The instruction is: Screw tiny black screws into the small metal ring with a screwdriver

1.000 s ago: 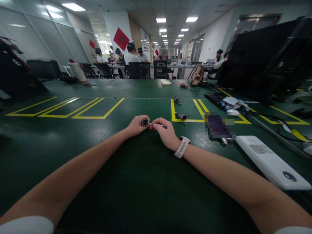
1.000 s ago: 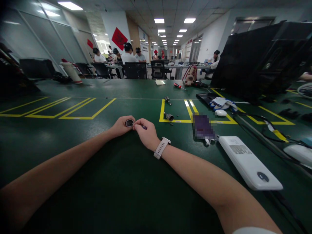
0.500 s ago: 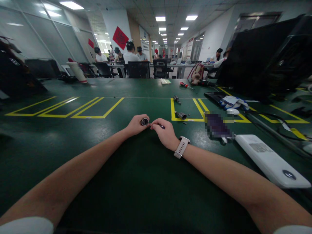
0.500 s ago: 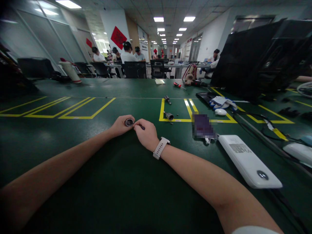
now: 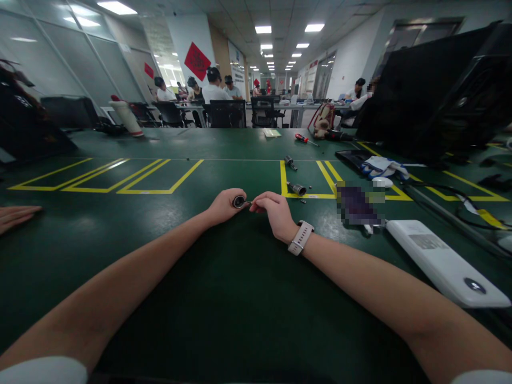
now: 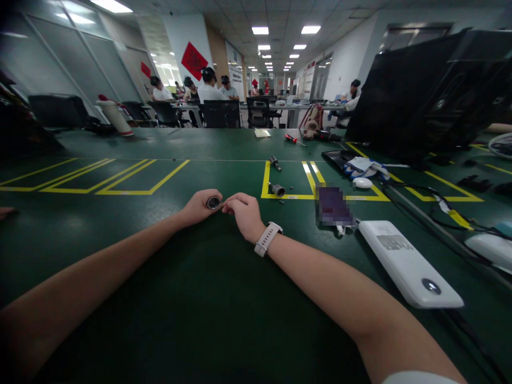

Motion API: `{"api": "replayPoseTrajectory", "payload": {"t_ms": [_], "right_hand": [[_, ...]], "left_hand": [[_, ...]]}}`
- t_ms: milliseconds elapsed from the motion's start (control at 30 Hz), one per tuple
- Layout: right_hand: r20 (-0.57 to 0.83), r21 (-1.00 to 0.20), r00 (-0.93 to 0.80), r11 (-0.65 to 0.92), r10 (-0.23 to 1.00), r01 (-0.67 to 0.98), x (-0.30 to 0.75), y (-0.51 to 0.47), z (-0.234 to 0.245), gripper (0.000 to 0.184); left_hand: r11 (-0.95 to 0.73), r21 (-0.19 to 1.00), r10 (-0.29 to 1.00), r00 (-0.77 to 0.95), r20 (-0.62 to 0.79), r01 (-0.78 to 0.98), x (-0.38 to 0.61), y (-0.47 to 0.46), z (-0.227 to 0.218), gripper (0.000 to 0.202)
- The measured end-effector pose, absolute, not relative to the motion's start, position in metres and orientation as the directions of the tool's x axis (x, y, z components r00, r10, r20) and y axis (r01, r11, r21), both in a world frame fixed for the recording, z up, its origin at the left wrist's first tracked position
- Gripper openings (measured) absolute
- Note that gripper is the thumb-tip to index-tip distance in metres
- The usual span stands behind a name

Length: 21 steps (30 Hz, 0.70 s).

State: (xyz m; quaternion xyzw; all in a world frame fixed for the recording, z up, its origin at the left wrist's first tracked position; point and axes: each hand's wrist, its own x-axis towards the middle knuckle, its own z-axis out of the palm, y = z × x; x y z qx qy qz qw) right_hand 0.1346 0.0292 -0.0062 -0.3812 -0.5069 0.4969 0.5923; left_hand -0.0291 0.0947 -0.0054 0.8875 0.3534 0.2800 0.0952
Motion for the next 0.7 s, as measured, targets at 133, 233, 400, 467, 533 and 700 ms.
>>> {"api": "replayPoseTrajectory", "payload": {"t_ms": [133,233,400,467,533,700], "right_hand": [[0.066,-0.936,-0.025,0.053,0.998,-0.347,0.138,0.037,-0.007,0.011],[0.108,-0.941,-0.001,0.102,0.994,-0.322,0.138,0.034,-0.007,0.01],[0.448,-0.867,-0.049,0.447,0.893,0.221,0.133,0.02,-0.003,0.015],[0.47,-0.821,-0.079,0.469,0.879,0.325,0.133,0.019,-0.001,0.015],[0.417,-0.872,-0.077,0.422,0.906,0.248,0.135,0.023,0.0,0.016],[0.093,-0.963,-0.089,0.067,0.992,-0.263,0.145,0.038,-0.001,0.011]], "left_hand": [[-0.735,0.378,0.678,0.597,0.428,0.563,-0.029,0.095,-0.005,0.017],[-0.727,0.362,0.686,0.59,0.426,0.584,-0.029,0.095,-0.005,0.016],[-0.735,0.25,0.67,0.617,0.413,0.63,-0.028,0.094,-0.005,0.008],[-0.747,0.188,0.652,0.647,0.396,0.638,-0.028,0.095,-0.006,0.006],[-0.757,0.151,0.637,0.668,0.386,0.635,-0.028,0.095,-0.007,0.005],[-0.774,0.184,0.62,0.662,0.421,0.606,-0.03,0.097,-0.008,0.004]]}}
